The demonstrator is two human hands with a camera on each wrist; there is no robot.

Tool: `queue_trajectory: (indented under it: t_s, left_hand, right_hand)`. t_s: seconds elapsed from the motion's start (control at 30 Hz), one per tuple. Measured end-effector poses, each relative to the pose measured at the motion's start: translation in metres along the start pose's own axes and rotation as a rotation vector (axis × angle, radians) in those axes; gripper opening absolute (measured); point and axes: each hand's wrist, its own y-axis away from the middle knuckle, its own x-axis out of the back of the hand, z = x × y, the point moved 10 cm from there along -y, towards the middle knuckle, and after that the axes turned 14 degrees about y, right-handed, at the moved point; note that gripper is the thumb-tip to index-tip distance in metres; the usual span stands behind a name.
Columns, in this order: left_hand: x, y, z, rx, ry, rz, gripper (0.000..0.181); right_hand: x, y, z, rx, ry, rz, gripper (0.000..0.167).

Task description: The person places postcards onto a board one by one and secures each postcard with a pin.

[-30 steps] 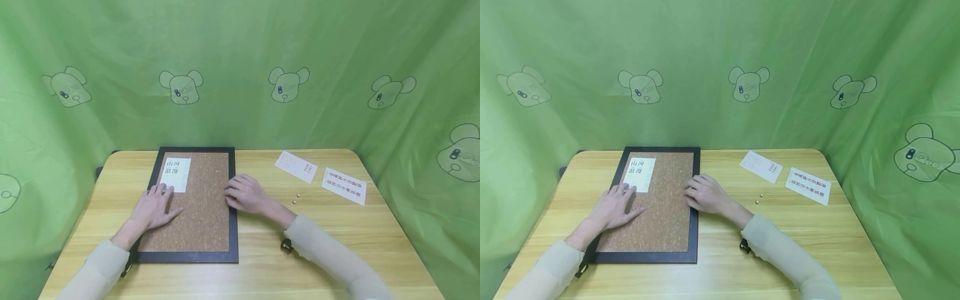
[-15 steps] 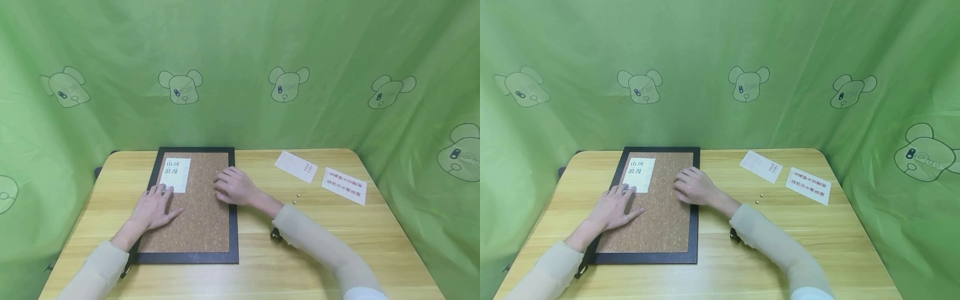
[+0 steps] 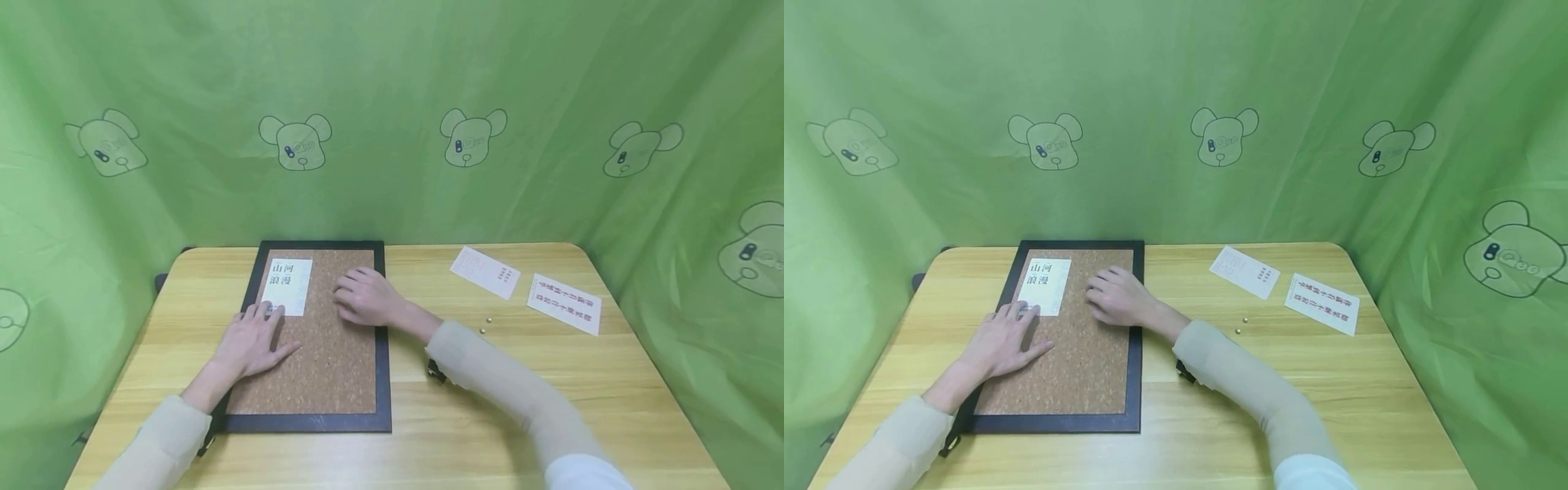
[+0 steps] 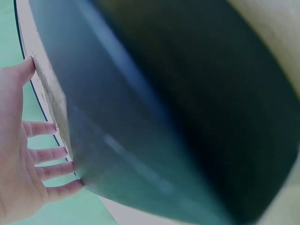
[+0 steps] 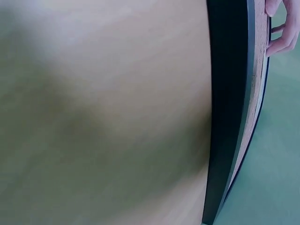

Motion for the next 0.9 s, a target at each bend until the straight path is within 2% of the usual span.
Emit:
queue_trajectory:
  t_s: [0.23,0.6,0.77,0.9]
  left_hand:
    - [-0.001,0.000,0.000,-0.002,0.000,-0.003,0.086]
    - [-0.001,0.000,-0.002,0.004,0.001,-0.006,0.087]
    - [-0.002,-0.001,-0.001,0.002,-0.003,-0.009,0.086]
    - [-0.001,0.000,0.000,-0.003,-0.009,-0.006,0.086]
  right_hand:
    - [-0.012,-0.015,-0.001,0.032,0.030,-0.043,0.015]
    - [-0.043,-0.039,0.001,0.021,0.026,-0.244,0.020]
    - [-0.063,-0.046,0.005,-0.019,0.010,-0.352,0.024]
    - [-0.076,-0.052,0.008,-0.050,0.005,-0.401,0.027]
